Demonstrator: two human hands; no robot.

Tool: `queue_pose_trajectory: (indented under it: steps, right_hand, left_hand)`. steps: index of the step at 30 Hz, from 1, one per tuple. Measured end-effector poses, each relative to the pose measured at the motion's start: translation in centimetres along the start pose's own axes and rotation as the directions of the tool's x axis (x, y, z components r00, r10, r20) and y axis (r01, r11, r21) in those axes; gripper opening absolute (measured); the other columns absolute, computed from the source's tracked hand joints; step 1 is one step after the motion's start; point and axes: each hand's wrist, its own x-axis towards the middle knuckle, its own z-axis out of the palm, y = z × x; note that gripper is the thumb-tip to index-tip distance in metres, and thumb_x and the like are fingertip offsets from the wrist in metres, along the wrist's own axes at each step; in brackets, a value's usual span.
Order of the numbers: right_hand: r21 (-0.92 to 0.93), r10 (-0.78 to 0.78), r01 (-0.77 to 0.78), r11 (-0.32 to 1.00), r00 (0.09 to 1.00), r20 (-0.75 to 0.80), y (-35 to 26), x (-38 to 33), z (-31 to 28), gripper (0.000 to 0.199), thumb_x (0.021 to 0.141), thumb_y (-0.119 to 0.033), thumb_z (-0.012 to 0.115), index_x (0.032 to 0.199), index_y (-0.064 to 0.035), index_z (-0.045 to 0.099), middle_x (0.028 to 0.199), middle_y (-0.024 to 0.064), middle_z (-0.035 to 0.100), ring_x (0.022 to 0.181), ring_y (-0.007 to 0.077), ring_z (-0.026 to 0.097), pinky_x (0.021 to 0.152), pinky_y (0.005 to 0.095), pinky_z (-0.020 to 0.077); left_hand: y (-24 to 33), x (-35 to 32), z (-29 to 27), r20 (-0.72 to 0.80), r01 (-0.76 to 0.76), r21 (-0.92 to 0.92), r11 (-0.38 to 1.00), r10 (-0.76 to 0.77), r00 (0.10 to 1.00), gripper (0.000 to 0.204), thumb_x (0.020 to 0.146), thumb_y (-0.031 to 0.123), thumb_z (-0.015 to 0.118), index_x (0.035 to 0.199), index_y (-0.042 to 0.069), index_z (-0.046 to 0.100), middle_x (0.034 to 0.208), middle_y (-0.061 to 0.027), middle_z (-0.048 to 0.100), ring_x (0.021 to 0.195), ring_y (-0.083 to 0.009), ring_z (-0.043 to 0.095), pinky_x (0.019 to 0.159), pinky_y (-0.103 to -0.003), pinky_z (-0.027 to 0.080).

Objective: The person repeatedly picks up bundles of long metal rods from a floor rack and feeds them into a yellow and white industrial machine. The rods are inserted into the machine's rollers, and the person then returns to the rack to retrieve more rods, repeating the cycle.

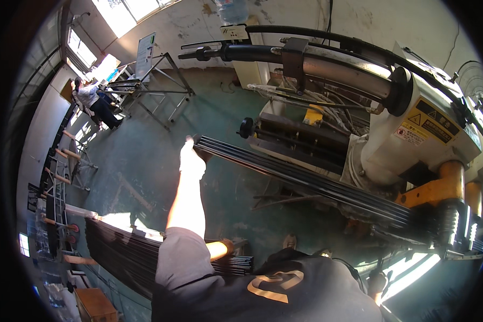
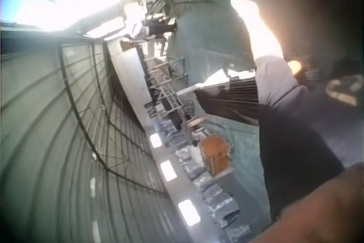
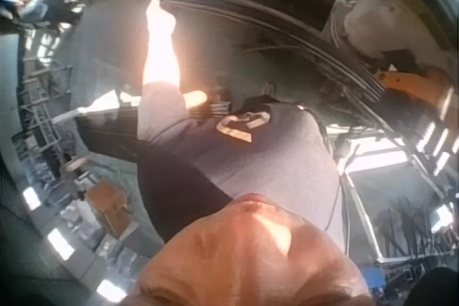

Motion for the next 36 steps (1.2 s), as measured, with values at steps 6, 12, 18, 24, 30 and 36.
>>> queue_pose_trajectory:
  steps: [6,12,18,24,30,36]
  right_hand:
    - [0.109,-0.038,0.033,0.993,0.998,0.047,-2.0,0.9,1.0,0.037,0.11,-0.039,0.068,0.084,-0.0119,0.067,0.066,-0.0016,0.059,0.05,0.0104,0.048,0.045,0.0295,0.0307]
    - [0.544,0.316,-0.328,0.772,0.941,0.119,-11.2,-2.4,2.9,0.029,0.11,-0.032,0.069,0.089,-0.0123,0.067,0.068,-0.0031,0.058,0.049,0.0084,0.045,0.045,0.0276,0.0286]
    - [0.281,0.012,-0.053,0.958,0.989,0.146,-0.1,1.6,2.5,0.028,0.11,-0.031,0.069,0.088,-0.0127,0.067,0.068,-0.0023,0.059,0.048,0.0086,0.045,0.044,0.0277,0.0295]
    - [0.185,0.109,-0.122,0.975,0.991,0.076,5.7,2.3,-0.2,0.032,0.108,-0.036,0.072,0.088,-0.0117,0.071,0.068,0.0025,0.066,0.047,0.0135,0.051,0.043,0.0319,0.0357]
    - [0.227,0.296,-0.292,0.929,0.955,0.015,0.4,-1.0,1.3,0.034,0.107,-0.036,0.071,0.086,-0.0085,0.073,0.07,0.0028,0.067,0.051,0.013,0.053,0.048,0.0315,0.0394]
    - [0.188,0.344,-0.338,0.922,0.939,-0.002,-13.8,-2.5,4.3,0.027,0.104,-0.029,0.074,0.092,-0.004,0.075,0.08,0.0011,0.07,0.066,0.0095,0.053,0.061,0.0281,0.0391]
  left_hand:
    - [-1.3,-2.1,0.1,0.073,0.06,0.009,0.998,-0.06,0.995,0.038,0.119,0.038,0.054,0.151,0.018,0.062,0.142,-0.0173,0.066,0.127,-0.042,0.069,0.107,-0.067,0.06]
    - [0.1,-3.0,0.6,0.027,0.02,0.019,1.0,-0.02,0.999,0.048,0.12,0.039,0.05,0.156,0.008,0.057,0.143,-0.0233,0.064,0.131,-0.0454,0.065,0.115,-0.071,0.052]
    - [-1.0,-0.3,-1.9,0.24,0.054,0.004,0.999,-0.053,0.969,0.045,0.118,0.039,0.055,0.157,0.016,0.056,0.14,-0.018,0.067,0.126,-0.0436,0.07,0.102,-0.068,0.063]
    - [-1.3,-2.2,-2.4,0.272,0.014,0.055,0.998,-0.028,0.962,0.046,0.114,0.038,0.063,0.155,0.016,0.056,0.136,-0.0214,0.071,0.122,-0.0448,0.073,0.1,-0.068,0.064]
    - [-2.0,-2.7,-1.3,0.268,0.015,0.151,0.988,-0.056,0.962,0.038,0.114,0.038,0.064,0.14,0.01,0.059,0.136,-0.0211,0.071,0.12,-0.0426,0.074,0.102,-0.065,0.064]
    - [-0.6,-3.9,-2.6,0.285,0.007,0.288,0.958,-0.092,0.954,0.05,0.116,0.049,0.056,0.152,0.014,0.059,0.143,-0.0157,0.071,0.131,-0.036,0.07,0.108,-0.057,0.062]
